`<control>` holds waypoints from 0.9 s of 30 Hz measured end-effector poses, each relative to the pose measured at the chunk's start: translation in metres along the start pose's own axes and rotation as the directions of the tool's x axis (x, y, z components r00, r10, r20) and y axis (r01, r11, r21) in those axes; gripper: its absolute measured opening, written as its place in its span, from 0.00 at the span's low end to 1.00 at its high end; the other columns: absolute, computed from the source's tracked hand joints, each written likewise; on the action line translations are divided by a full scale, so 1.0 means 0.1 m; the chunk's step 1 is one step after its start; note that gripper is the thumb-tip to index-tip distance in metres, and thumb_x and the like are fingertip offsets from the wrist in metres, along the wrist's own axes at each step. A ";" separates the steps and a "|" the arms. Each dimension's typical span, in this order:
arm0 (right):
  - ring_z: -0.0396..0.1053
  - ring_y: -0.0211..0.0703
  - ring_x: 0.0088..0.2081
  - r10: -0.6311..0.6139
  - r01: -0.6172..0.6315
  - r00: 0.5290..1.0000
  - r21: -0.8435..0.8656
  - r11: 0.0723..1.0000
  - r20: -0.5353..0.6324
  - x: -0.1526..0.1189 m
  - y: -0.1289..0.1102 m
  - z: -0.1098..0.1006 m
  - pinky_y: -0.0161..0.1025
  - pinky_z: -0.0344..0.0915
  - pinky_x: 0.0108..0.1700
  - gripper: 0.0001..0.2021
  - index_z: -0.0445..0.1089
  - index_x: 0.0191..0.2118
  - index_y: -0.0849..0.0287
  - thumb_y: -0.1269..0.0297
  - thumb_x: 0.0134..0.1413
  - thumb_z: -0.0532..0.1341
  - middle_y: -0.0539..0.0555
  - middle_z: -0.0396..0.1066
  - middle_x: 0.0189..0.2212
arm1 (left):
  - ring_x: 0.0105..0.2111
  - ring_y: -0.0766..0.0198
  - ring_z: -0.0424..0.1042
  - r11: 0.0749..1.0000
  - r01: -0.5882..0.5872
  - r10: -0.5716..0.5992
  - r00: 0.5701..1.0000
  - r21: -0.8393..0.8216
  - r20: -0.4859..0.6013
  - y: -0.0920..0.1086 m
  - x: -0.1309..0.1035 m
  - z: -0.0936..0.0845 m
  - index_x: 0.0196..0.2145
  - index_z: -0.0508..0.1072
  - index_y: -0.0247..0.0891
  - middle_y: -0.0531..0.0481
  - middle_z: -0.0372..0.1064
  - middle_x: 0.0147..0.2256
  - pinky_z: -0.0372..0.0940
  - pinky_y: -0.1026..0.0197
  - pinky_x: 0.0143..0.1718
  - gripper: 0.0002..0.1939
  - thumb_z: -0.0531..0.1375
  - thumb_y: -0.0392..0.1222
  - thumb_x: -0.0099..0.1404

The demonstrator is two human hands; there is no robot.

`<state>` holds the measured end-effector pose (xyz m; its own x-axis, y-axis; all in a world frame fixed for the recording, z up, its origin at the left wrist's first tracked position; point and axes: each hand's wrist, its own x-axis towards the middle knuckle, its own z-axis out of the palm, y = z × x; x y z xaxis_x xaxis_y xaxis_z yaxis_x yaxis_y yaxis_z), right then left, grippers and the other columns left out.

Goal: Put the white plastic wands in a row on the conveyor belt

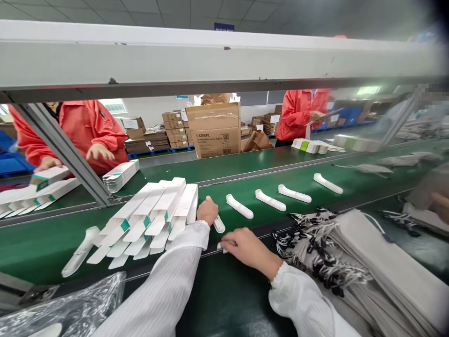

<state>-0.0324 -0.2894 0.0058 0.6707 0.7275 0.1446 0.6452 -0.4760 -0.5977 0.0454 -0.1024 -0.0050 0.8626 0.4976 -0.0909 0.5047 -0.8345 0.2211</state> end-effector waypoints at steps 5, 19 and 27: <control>0.73 0.43 0.37 0.065 -0.069 0.976 -0.011 0.998 -0.206 0.06 0.06 0.06 0.35 0.62 0.41 0.13 0.77 0.48 0.53 0.60 0.67 0.56 0.53 0.75 0.36 | 0.50 0.47 0.72 0.999 0.005 -0.005 1.000 -0.040 -0.008 0.02 0.05 0.05 0.50 0.64 0.31 0.32 0.71 0.47 0.67 0.52 0.47 0.14 0.51 0.40 0.70; 0.64 0.55 0.60 0.253 -0.273 0.962 -0.352 0.895 -0.101 0.46 -0.03 0.42 0.49 0.61 0.56 0.15 0.72 0.55 0.48 0.63 0.66 0.56 0.57 0.77 0.44 | 0.51 0.47 0.72 0.998 -0.028 0.028 1.000 -0.048 0.011 0.10 -0.01 0.00 0.52 0.66 0.27 0.27 0.71 0.48 0.67 0.54 0.47 0.16 0.51 0.34 0.69; 0.68 0.51 0.57 -0.026 0.019 0.993 -0.059 0.998 -0.119 -0.62 -0.30 0.56 0.45 0.69 0.56 0.20 0.67 0.61 0.46 0.56 0.69 0.51 0.54 0.70 0.57 | 0.39 0.44 0.76 0.836 -0.548 0.549 0.834 0.033 -0.050 -0.25 -1.16 -0.74 0.60 0.65 0.33 0.34 0.75 0.38 0.68 0.51 0.36 0.29 0.50 0.57 0.70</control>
<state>-0.1138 -0.2923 -0.0296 0.6923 0.6757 0.2532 0.6785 -0.4901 -0.5473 -0.0700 -0.1215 0.0719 0.9951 -0.0308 0.0944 -0.0495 -0.9780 0.2025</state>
